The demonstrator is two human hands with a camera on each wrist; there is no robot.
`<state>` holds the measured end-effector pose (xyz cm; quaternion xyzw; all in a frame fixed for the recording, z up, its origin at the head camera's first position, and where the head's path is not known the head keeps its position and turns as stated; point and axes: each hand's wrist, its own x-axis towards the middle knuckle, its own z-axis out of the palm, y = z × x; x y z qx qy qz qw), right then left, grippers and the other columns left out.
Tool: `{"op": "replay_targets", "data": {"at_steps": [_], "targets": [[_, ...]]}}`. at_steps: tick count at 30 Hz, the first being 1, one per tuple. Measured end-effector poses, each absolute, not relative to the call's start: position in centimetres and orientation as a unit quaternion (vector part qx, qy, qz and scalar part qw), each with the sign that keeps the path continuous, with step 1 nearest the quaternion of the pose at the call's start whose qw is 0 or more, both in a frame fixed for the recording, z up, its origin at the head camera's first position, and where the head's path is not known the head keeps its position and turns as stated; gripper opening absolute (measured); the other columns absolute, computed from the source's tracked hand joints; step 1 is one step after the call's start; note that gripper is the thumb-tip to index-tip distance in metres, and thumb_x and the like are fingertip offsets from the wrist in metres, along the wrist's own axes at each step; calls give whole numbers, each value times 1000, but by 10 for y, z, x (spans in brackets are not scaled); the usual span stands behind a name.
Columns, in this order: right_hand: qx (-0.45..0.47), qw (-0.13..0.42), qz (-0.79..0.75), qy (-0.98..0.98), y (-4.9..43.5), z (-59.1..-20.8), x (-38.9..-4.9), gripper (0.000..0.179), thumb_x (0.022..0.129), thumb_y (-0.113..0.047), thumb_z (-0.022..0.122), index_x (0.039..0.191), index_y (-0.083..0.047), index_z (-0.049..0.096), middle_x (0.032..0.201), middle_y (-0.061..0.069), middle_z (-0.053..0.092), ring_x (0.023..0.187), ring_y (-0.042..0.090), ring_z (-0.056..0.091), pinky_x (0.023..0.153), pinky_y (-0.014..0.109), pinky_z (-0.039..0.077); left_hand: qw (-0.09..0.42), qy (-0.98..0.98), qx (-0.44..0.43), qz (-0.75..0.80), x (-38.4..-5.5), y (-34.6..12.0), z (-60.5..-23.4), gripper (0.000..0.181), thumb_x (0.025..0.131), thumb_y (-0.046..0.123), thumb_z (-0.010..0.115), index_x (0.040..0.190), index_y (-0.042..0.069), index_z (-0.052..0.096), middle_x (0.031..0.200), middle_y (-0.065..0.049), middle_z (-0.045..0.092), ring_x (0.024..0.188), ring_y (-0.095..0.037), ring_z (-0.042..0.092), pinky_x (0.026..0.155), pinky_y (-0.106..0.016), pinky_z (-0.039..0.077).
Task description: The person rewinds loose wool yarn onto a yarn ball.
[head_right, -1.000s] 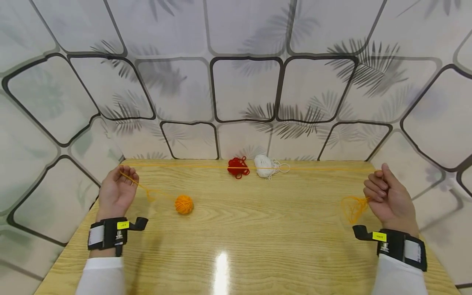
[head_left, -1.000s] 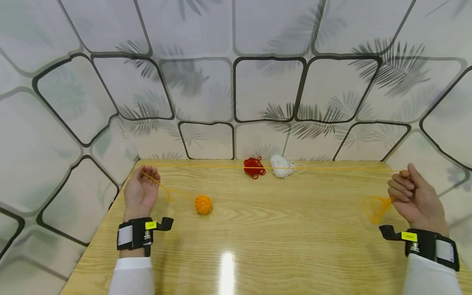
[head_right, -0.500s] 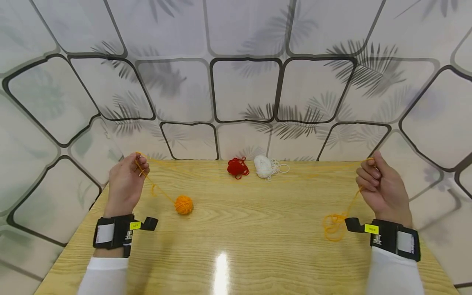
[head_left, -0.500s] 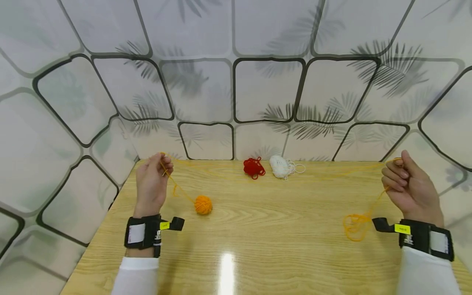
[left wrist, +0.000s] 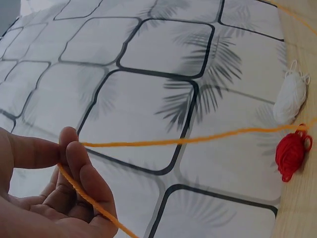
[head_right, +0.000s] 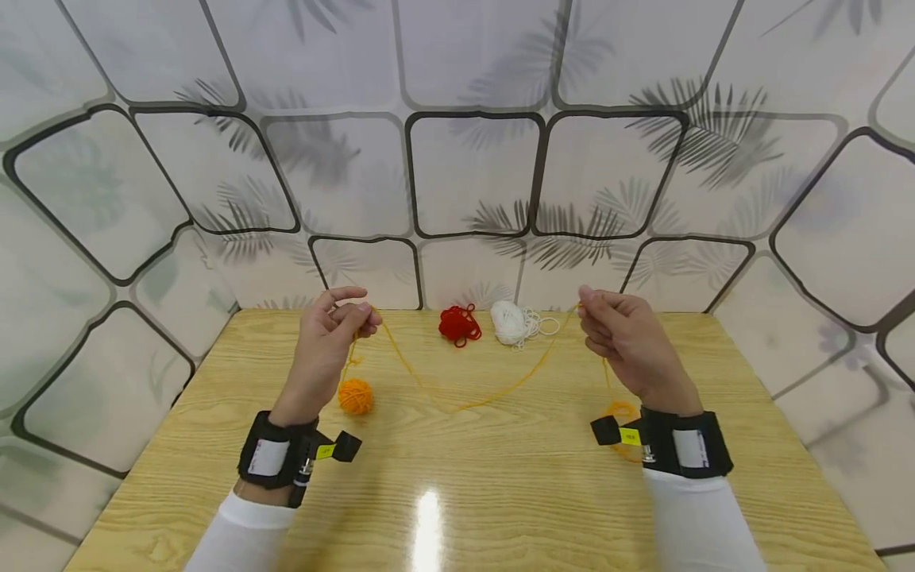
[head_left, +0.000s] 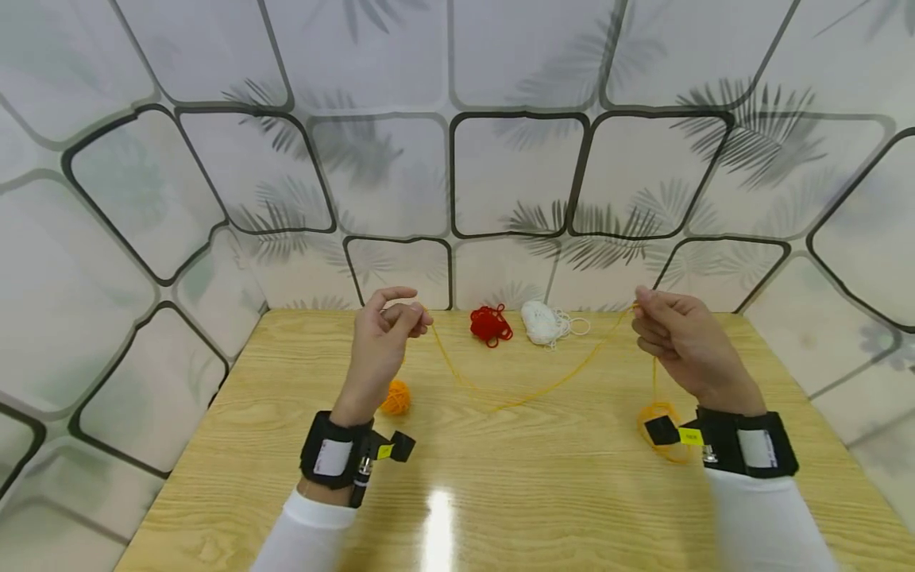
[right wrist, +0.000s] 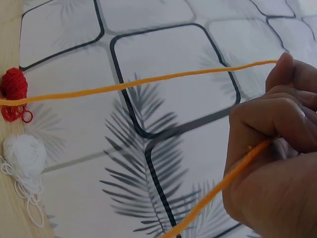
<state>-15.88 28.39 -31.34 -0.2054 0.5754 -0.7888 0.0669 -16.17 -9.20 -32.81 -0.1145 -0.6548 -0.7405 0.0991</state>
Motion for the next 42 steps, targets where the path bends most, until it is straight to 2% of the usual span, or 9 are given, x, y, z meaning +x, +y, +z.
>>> {"op": "replay_targets", "data": {"at_steps": [4,7,11,17,23,30,33,37,42], "targets": [[-205,79,-726,652,255,-313,-163,33,109,-23,49,88,-7,67,61,4,23,51,20,12,49,35,11,77,-679,-155,-713,-160,-78,-331,16,103,-2,53,116,-4,61,91,-14,68,86,-31,63,77,-26,52],[-195,86,-693,688,235,-317,-167,32,108,-26,52,85,-8,67,60,1,26,51,19,15,50,36,14,59,-721,-185,-665,-158,-69,-332,17,103,4,56,115,-2,67,99,-17,67,89,-32,62,78,-30,52],[-185,102,-662,719,214,-322,-171,33,107,-28,54,84,-9,68,60,-3,31,49,17,18,50,34,16,35,-752,-222,-619,-157,-58,-334,18,102,9,61,115,2,71,104,-11,70,88,-25,62,76,-33,52],[-188,125,-611,759,187,-327,-174,34,107,-30,55,87,-5,66,57,-2,29,47,13,22,48,29,21,10,-769,-267,-580,-158,-48,-336,21,100,12,65,118,4,72,106,-6,70,86,-22,64,70,-29,51],[-200,137,-588,772,172,-330,-175,34,106,-28,56,90,0,67,56,-1,28,48,13,24,49,27,22,22,-793,-289,-536,-158,-43,-339,24,98,18,70,117,4,74,102,-5,71,80,-15,62,72,-30,54],[-209,137,-589,769,165,-331,-175,37,106,-30,57,86,0,66,57,-1,28,48,14,25,49,28,22,44,-797,-287,-530,-158,-41,-336,12,94,16,75,98,5,79,92,-3,73,75,-12,62,68,-29,53],[-205,134,-588,771,163,-332,-176,37,105,-31,58,86,-1,65,58,-1,29,49,14,25,50,27,21,42,-794,-293,-531,-159,-41,-336,10,95,13,74,94,4,78,91,-4,73,75,-12,61,67,-26,52],[-198,136,-589,772,163,-331,-175,35,105,-33,58,87,-3,64,59,-1,29,49,13,25,50,27,22,38,-796,-293,-529,-160,-41,-337,11,98,13,69,97,4,76,91,-2,72,72,-13,57,66,-25,48],[-201,141,-601,761,173,-330,-175,40,106,-32,55,79,-3,54,58,-1,27,49,14,22,50,28,22,54,-788,-261,-556,-161,-46,-339,12,100,14,66,96,5,73,87,-2,68,72,-16,56,65,-26,46]]}}
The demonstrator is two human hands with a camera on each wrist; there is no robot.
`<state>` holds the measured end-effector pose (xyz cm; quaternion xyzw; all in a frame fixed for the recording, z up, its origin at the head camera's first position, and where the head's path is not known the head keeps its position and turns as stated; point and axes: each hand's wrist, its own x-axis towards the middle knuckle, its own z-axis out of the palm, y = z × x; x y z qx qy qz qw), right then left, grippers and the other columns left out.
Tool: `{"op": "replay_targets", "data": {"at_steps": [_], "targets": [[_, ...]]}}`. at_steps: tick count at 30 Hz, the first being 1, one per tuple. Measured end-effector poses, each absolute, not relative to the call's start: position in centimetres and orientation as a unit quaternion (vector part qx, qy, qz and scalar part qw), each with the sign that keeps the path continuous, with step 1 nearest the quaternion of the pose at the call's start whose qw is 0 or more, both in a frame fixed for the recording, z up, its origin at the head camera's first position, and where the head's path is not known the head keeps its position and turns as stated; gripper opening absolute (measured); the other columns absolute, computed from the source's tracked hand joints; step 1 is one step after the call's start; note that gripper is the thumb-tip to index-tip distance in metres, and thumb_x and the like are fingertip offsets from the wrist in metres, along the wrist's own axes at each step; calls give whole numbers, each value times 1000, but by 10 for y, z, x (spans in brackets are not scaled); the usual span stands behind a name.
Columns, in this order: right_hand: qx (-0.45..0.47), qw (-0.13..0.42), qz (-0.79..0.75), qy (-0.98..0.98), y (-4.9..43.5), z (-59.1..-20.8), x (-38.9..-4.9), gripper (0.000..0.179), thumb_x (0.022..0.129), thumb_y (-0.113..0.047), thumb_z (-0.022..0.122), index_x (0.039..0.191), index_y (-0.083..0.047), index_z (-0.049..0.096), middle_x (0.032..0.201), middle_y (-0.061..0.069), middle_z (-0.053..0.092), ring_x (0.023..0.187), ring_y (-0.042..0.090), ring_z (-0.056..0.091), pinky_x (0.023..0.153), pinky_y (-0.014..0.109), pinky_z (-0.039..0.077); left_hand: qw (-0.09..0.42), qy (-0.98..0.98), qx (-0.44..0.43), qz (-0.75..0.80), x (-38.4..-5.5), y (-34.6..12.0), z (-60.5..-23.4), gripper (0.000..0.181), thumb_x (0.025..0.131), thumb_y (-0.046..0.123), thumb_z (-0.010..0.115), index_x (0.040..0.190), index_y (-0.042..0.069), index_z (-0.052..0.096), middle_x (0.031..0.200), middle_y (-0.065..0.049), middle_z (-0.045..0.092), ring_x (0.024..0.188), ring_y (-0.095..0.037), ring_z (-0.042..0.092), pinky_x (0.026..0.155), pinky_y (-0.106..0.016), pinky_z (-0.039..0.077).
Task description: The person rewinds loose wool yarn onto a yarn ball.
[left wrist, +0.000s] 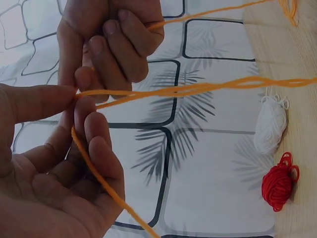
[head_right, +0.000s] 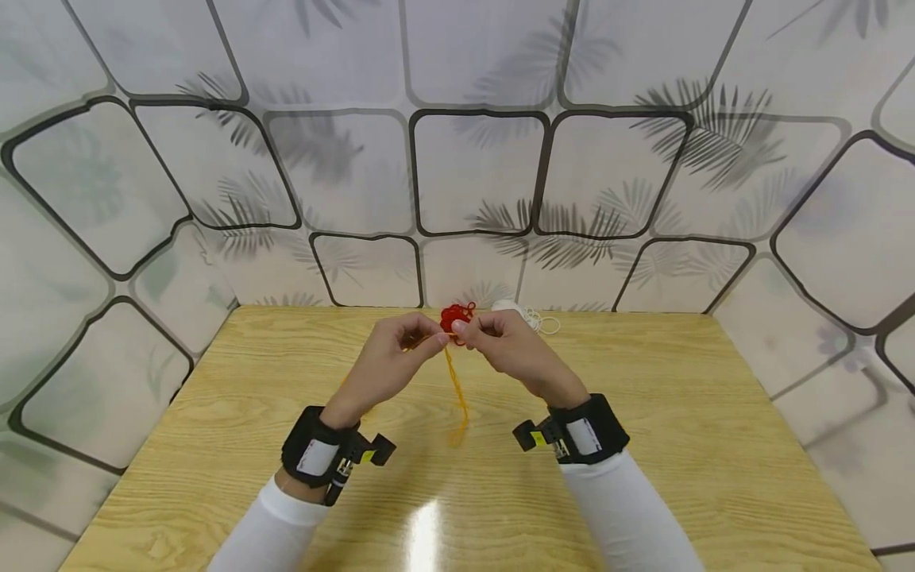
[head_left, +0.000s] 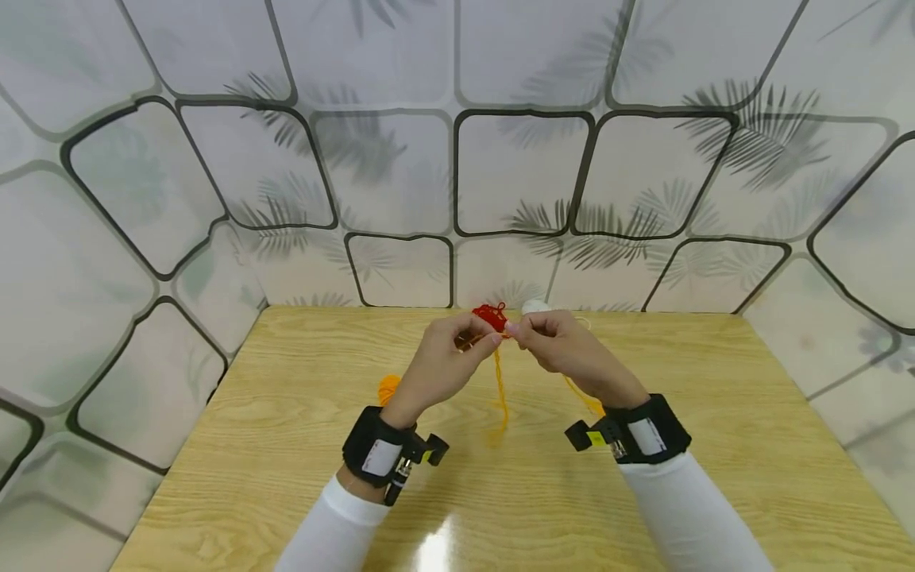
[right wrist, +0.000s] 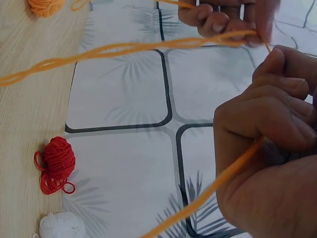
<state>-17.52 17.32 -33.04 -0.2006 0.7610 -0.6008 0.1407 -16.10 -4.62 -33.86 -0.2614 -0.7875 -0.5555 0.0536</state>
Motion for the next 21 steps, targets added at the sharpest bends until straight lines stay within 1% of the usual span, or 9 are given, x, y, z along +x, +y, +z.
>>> {"op": "replay_targets", "data": {"at_steps": [2,5,8,10,14,18,21], "targets": [[-198,139,-614,751,182,-331,-176,42,107,-32,54,77,-3,50,59,0,28,49,15,21,50,29,21,66,-780,-244,-573,-162,-51,-339,12,100,13,65,95,4,72,86,-5,66,72,-18,55,66,-27,45],[-190,134,-638,734,198,-332,-177,43,108,-33,52,77,-3,48,61,0,27,50,16,18,51,31,19,82,-766,-211,-601,-163,-61,-338,13,100,12,65,95,2,71,87,-10,66,75,-19,56,68,-28,46],[-177,131,-665,714,216,-333,-178,43,107,-35,51,76,-7,46,62,1,25,52,17,16,53,35,17,92,-748,-176,-634,-165,-72,-339,13,100,10,64,95,0,70,88,-12,65,77,-19,56,70,-29,45],[-170,127,-683,699,227,-334,-178,40,107,-34,52,77,-9,48,62,1,24,51,17,15,54,36,15,95,-732,-152,-657,-166,-79,-339,13,100,9,63,96,-2,69,87,-11,65,79,-19,57,73,-29,47],[-162,123,-717,667,249,-337,-177,35,108,-30,50,79,-10,54,61,2,20,51,17,14,54,36,13,102,-700,-105,-699,-169,-94,-340,12,100,5,62,95,-4,67,82,-6,63,78,-17,59,76,-28,49],[-154,120,-743,640,267,-338,-174,33,109,-27,48,82,-10,56,61,3,17,53,20,9,53,35,11,109,-667,-69,-734,-173,-109,-342,11,101,4,59,95,-4,65,82,-4,62,77,-18,57,75,-27,49],[-149,118,-755,628,279,-337,-170,33,109,-27,47,84,-10,58,62,3,17,54,21,7,53,34,11,113,-642,-55,-756,-175,-118,-343,13,102,5,58,97,-7,63,83,-5,61,78,-20,56,74,-27,48]]}}
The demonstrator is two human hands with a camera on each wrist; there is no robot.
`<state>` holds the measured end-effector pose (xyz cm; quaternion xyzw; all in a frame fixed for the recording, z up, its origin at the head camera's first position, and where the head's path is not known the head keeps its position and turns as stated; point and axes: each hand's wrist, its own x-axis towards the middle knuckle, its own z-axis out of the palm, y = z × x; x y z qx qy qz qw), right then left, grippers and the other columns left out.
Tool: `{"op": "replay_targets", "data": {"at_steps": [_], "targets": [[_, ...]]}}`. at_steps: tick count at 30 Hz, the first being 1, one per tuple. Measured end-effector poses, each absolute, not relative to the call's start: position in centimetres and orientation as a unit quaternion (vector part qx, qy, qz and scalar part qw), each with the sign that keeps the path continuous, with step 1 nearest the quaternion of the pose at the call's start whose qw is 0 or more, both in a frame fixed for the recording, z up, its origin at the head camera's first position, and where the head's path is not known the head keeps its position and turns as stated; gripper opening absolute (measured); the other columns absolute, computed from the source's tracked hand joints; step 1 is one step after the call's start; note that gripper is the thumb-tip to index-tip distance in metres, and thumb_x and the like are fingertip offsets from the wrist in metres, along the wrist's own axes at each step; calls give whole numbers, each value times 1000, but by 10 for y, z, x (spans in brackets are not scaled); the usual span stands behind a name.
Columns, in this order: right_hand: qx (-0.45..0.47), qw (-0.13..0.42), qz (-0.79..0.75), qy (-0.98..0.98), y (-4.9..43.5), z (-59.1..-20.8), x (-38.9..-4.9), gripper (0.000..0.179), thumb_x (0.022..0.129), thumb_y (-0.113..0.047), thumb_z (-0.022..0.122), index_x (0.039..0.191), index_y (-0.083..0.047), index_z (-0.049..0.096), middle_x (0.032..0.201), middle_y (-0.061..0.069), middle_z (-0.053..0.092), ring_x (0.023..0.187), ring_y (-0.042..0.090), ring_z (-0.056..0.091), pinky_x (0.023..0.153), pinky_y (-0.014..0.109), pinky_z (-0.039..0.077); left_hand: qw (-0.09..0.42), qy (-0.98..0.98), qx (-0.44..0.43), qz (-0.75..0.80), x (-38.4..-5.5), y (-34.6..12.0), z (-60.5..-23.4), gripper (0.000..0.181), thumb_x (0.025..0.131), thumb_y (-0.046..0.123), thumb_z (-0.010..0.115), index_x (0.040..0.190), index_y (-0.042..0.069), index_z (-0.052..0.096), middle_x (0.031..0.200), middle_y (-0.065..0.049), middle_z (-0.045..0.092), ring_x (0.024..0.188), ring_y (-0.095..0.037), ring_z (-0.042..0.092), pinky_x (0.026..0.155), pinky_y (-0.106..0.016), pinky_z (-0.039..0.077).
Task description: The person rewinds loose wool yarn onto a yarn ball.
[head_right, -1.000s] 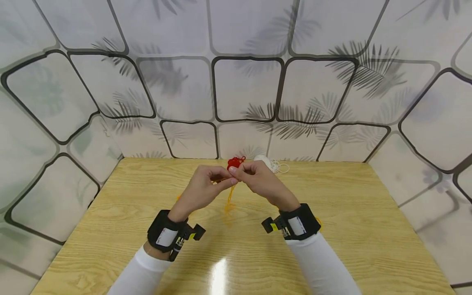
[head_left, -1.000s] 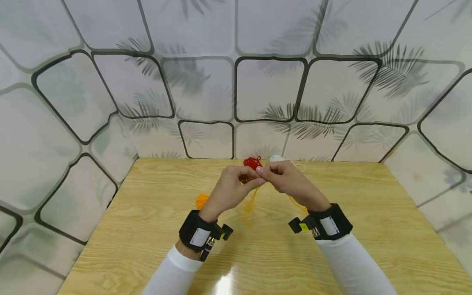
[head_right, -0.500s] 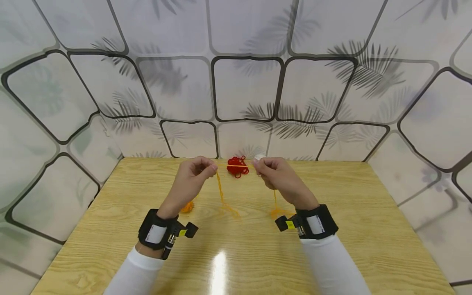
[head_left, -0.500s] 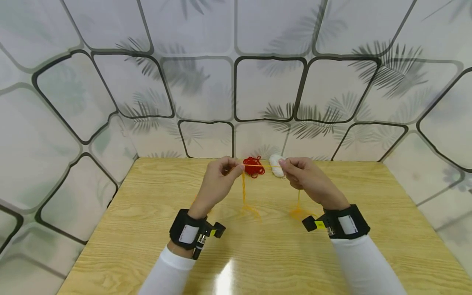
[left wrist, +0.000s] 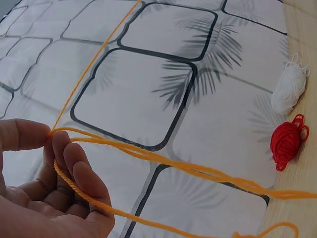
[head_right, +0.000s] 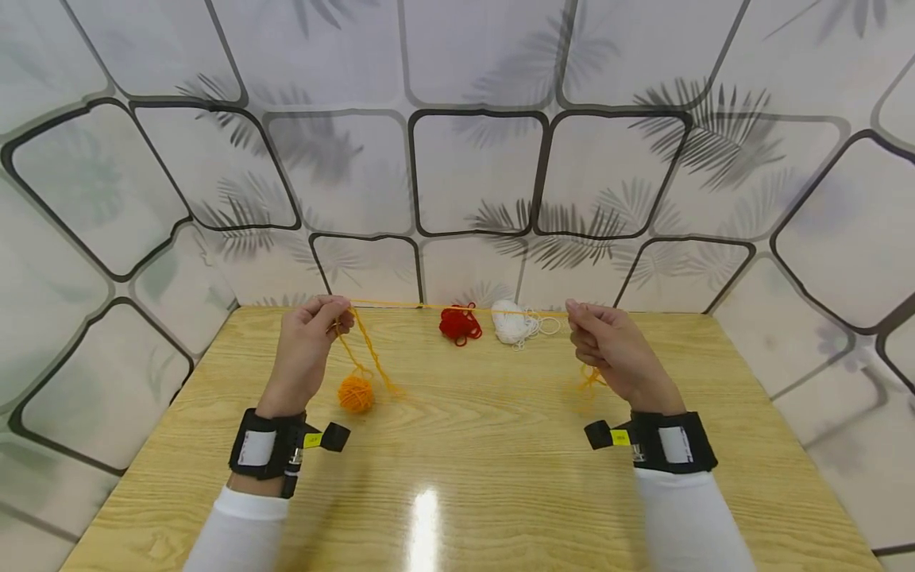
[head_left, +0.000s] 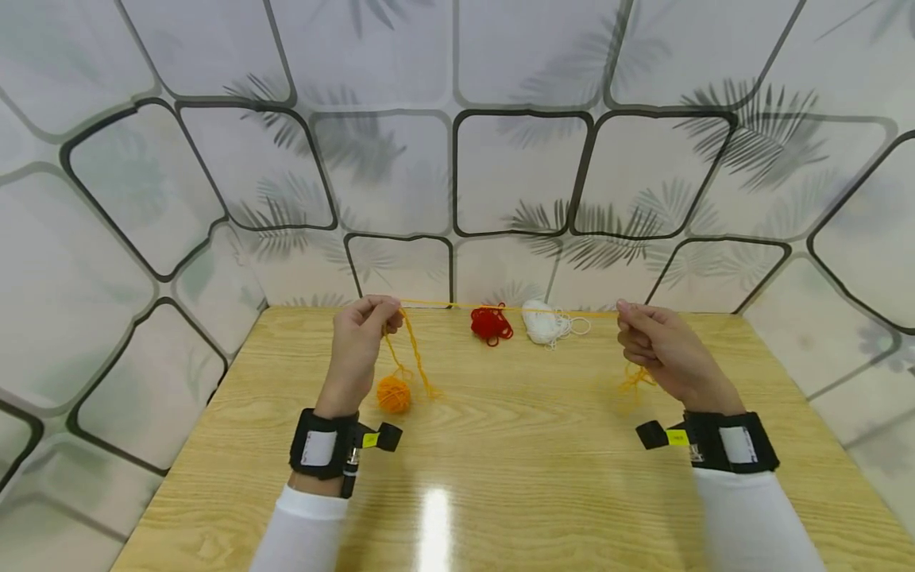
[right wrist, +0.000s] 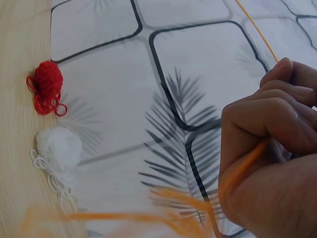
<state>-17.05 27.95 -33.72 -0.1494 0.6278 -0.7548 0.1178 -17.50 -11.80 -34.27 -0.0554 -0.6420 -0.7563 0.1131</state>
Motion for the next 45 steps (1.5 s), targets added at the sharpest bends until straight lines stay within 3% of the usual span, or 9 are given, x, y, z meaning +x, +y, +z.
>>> {"op": "replay_targets", "data": {"at_steps": [12,21,26,31,34,41,45], "targets": [[-166,125,-861,464,337,-337,-161,36,112,-18,34,89,-1,57,70,5,15,54,15,4,50,26,7,128,-551,1,-824,-180,-143,-348,23,104,10,56,85,3,66,80,-5,57,77,-19,54,74,-27,47],[-173,139,-918,329,384,-342,-154,42,113,-19,26,92,5,53,71,2,9,55,12,5,49,24,8,138,-523,27,-841,-180,-160,-351,23,105,11,54,87,5,67,81,-4,58,76,-16,53,71,-24,47],[-155,146,-944,253,403,-353,-151,45,113,-22,27,93,8,55,71,-1,11,57,10,5,51,23,9,147,-500,48,-852,-180,-167,-354,24,105,10,54,86,6,69,80,-4,58,76,-17,52,70,-24,45],[-137,110,-960,220,413,-358,-148,43,112,-22,33,92,9,55,69,1,15,57,9,5,51,23,9,148,-502,52,-850,-180,-171,-355,21,105,10,55,89,1,67,82,-5,58,76,-17,53,70,-23,46],[-124,85,-957,250,408,-354,-148,40,111,-20,35,92,9,56,68,3,17,56,10,5,50,23,8,131,-537,32,-833,-179,-170,-356,20,105,11,56,93,-1,67,83,-5,59,78,-18,54,71,-24,47],[-108,26,-860,499,367,-335,-153,34,109,-16,45,90,3,65,61,3,36,56,18,4,49,28,5,75,-613,-44,-785,-176,-157,-356,16,106,12,56,101,0,65,90,-2,63,84,-18,57,76,-27,47],[-128,11,-763,633,335,-327,-156,32,108,-19,50,86,-3,66,60,3,27,53,22,8,48,34,9,28,-609,-75,-789,-176,-148,-356,14,105,10,55,102,-1,65,93,-4,63,84,-16,57,73,-24,47]]}}
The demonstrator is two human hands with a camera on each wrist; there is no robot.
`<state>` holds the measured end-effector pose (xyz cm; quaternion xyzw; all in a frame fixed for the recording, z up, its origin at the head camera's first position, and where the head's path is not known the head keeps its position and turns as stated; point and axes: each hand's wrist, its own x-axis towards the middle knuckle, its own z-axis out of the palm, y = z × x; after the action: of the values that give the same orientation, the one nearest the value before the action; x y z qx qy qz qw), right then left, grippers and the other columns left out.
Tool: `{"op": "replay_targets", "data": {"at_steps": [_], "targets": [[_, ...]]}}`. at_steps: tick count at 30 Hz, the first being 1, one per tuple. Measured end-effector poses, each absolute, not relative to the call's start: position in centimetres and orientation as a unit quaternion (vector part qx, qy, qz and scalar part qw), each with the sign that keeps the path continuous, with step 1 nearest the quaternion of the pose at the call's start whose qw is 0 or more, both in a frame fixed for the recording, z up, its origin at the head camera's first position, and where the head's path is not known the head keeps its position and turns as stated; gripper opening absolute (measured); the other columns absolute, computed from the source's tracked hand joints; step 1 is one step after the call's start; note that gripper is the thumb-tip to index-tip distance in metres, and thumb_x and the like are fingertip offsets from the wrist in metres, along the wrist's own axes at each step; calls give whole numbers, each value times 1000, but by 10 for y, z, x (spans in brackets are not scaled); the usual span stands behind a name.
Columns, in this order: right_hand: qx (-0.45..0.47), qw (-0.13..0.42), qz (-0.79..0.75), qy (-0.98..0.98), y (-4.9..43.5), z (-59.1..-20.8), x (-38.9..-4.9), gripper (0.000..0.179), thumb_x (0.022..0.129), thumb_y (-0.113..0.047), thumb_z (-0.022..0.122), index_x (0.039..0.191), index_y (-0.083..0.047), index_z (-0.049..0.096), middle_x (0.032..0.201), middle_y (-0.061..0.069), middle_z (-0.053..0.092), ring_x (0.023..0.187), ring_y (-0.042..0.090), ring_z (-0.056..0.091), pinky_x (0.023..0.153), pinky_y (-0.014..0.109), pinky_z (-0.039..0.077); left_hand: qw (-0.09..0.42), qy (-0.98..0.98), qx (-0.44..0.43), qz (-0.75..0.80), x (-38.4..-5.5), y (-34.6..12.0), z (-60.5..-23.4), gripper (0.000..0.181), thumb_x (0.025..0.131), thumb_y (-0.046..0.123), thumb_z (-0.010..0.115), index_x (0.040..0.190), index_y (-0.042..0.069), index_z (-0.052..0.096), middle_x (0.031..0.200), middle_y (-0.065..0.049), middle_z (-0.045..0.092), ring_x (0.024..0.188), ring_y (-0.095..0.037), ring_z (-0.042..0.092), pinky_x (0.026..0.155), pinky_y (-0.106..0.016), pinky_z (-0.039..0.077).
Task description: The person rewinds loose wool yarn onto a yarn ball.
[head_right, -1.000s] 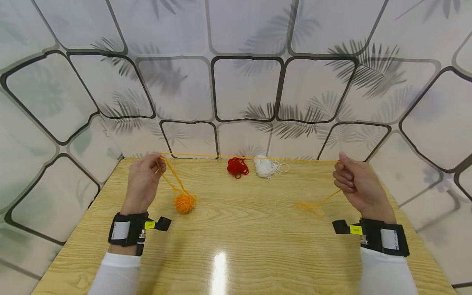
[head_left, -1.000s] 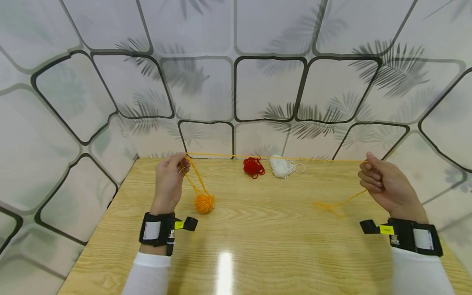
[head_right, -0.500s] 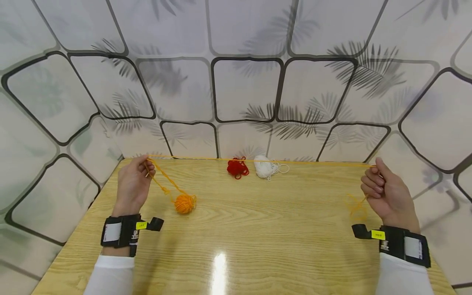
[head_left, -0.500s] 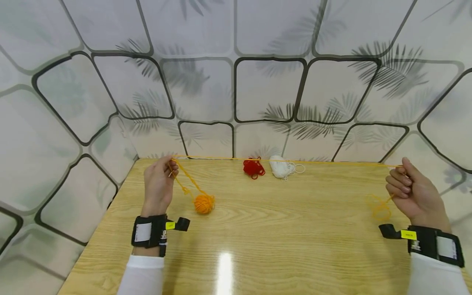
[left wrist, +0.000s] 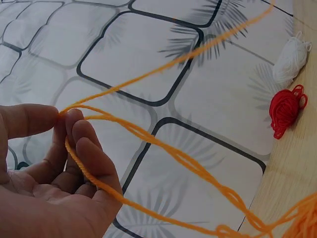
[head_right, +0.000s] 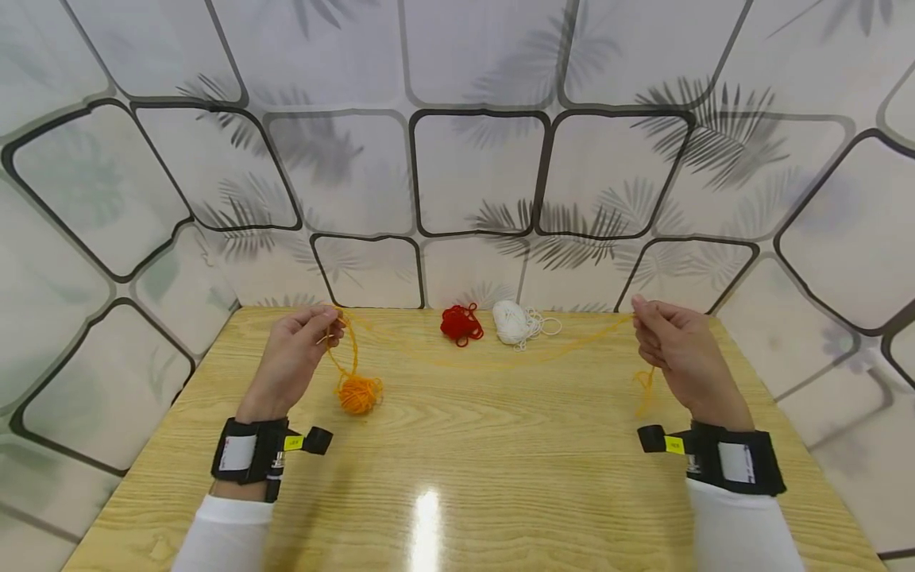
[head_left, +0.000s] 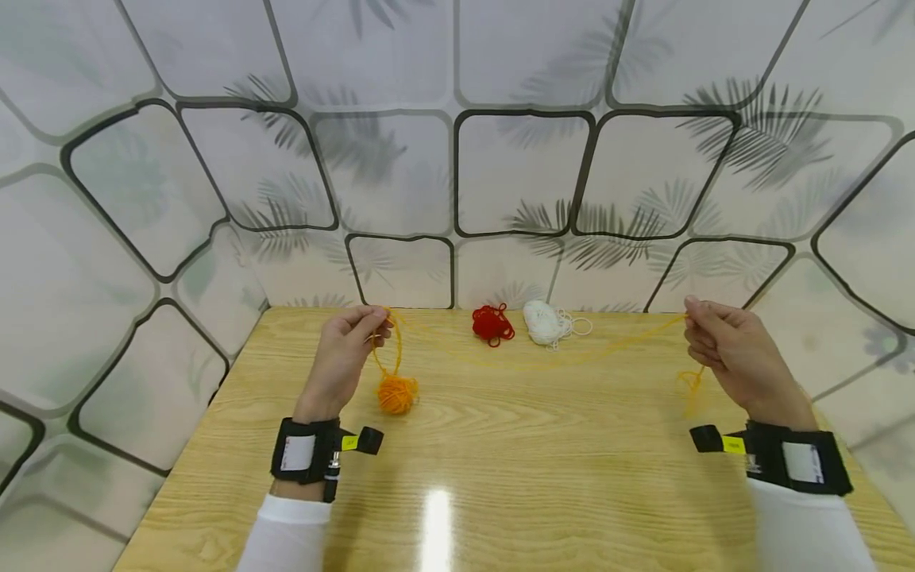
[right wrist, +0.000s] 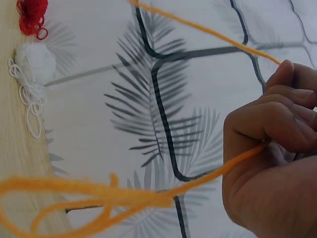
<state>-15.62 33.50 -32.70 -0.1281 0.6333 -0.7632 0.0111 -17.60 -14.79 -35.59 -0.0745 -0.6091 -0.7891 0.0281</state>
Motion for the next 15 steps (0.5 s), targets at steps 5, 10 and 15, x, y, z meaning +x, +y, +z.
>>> {"op": "replay_targets", "data": {"at_steps": [5,10,15], "targets": [[-152,24,-706,691,301,-323,-159,30,108,-23,50,85,-7,61,61,5,27,51,22,13,49,38,14,-46,-592,-103,-798,-177,-138,-357,19,107,15,52,100,5,67,95,-4,64,82,-16,53,71,-24,43],[-160,42,-692,703,279,-324,-161,33,108,-26,51,81,-7,57,62,4,26,50,21,15,49,37,15,-98,-583,-106,-799,-178,-129,-358,27,110,19,47,99,5,67,94,-4,66,83,-17,50,73,-25,40],[-155,53,-678,716,263,-327,-165,38,108,-28,51,77,-6,50,63,4,26,50,20,17,50,37,16,-125,-554,-102,-817,-178,-123,-359,26,109,21,48,99,6,66,94,-7,62,84,-18,52,75,-25,41]]}}
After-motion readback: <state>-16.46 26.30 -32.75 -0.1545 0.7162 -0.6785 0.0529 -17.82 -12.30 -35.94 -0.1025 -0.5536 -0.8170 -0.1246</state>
